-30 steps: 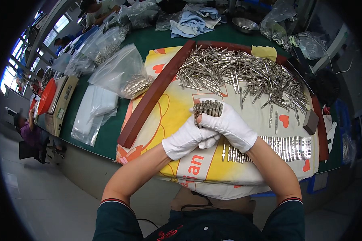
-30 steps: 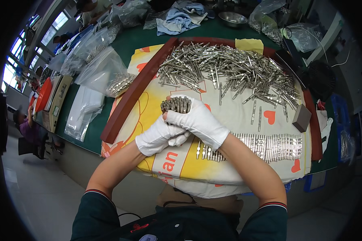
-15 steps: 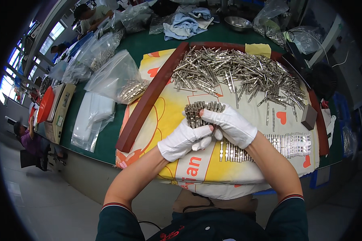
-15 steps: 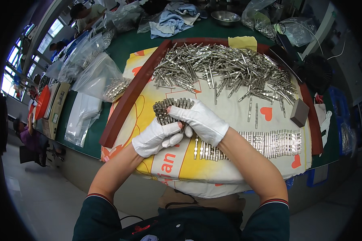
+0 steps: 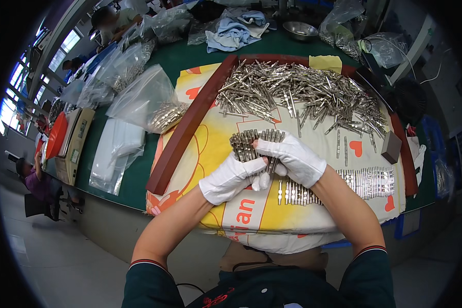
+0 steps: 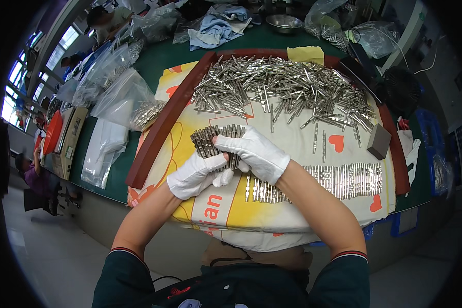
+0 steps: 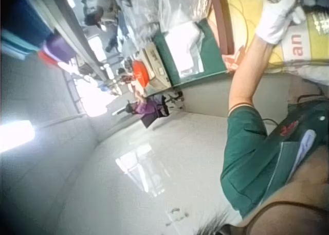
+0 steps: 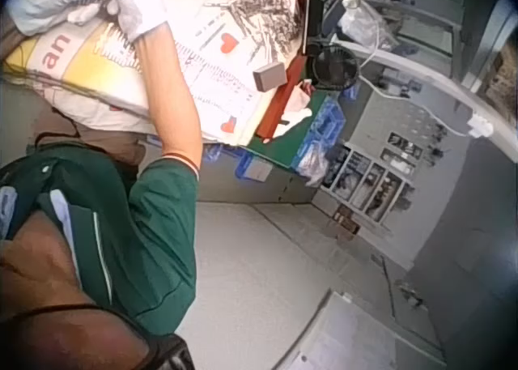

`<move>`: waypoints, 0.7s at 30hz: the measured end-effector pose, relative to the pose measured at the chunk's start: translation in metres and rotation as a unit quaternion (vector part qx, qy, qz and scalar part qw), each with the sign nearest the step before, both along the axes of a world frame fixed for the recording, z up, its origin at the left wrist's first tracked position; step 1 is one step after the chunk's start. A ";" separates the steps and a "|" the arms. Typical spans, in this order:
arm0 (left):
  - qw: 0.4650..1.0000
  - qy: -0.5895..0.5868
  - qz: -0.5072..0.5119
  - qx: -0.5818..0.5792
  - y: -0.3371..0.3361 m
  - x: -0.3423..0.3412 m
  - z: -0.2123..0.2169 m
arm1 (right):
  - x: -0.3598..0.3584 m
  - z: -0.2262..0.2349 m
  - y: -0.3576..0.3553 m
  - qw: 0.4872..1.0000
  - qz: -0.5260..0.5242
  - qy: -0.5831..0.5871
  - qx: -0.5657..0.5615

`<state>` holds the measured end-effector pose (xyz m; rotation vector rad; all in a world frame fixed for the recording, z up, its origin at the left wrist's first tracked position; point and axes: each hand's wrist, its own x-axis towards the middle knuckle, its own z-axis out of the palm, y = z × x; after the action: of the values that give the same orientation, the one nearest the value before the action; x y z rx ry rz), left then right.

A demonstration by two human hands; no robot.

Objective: Sorting, inspecting with an inspection block, and packaging small metal pins into plastic bags at a workbench.

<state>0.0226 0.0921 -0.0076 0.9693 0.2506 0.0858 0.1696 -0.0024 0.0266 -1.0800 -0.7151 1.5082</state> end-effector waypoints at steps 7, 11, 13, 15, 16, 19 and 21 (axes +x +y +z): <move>1.000 -0.009 -0.001 -0.010 0.002 -0.002 0.000 | -0.006 0.002 0.002 0.999 -0.020 -0.026 -0.007; 1.000 -0.007 -0.004 -0.020 0.003 -0.002 -0.002 | -0.009 0.006 0.001 0.998 -0.043 -0.025 -0.029; 1.000 -0.010 -0.004 -0.030 0.004 -0.002 -0.004 | -0.009 0.006 0.001 0.998 -0.045 -0.021 -0.033; 0.999 -0.008 -0.002 -0.033 0.004 -0.003 -0.006 | -0.010 0.003 0.003 0.998 -0.051 -0.029 -0.028; 0.999 -0.005 -0.002 -0.035 0.004 -0.003 -0.007 | -0.009 0.002 0.002 0.998 -0.052 -0.029 -0.028; 1.000 0.006 -0.011 -0.015 0.006 -0.002 -0.009 | -0.005 -0.003 0.001 0.999 -0.026 -0.017 -0.024; 1.000 0.007 -0.004 -0.014 0.005 -0.002 -0.008 | -0.004 -0.007 0.000 1.000 -0.019 0.002 -0.002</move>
<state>0.0204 0.0973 -0.0160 0.9424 0.2603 0.0680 0.1653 -0.0019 0.0195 -1.0879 -0.6857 1.4786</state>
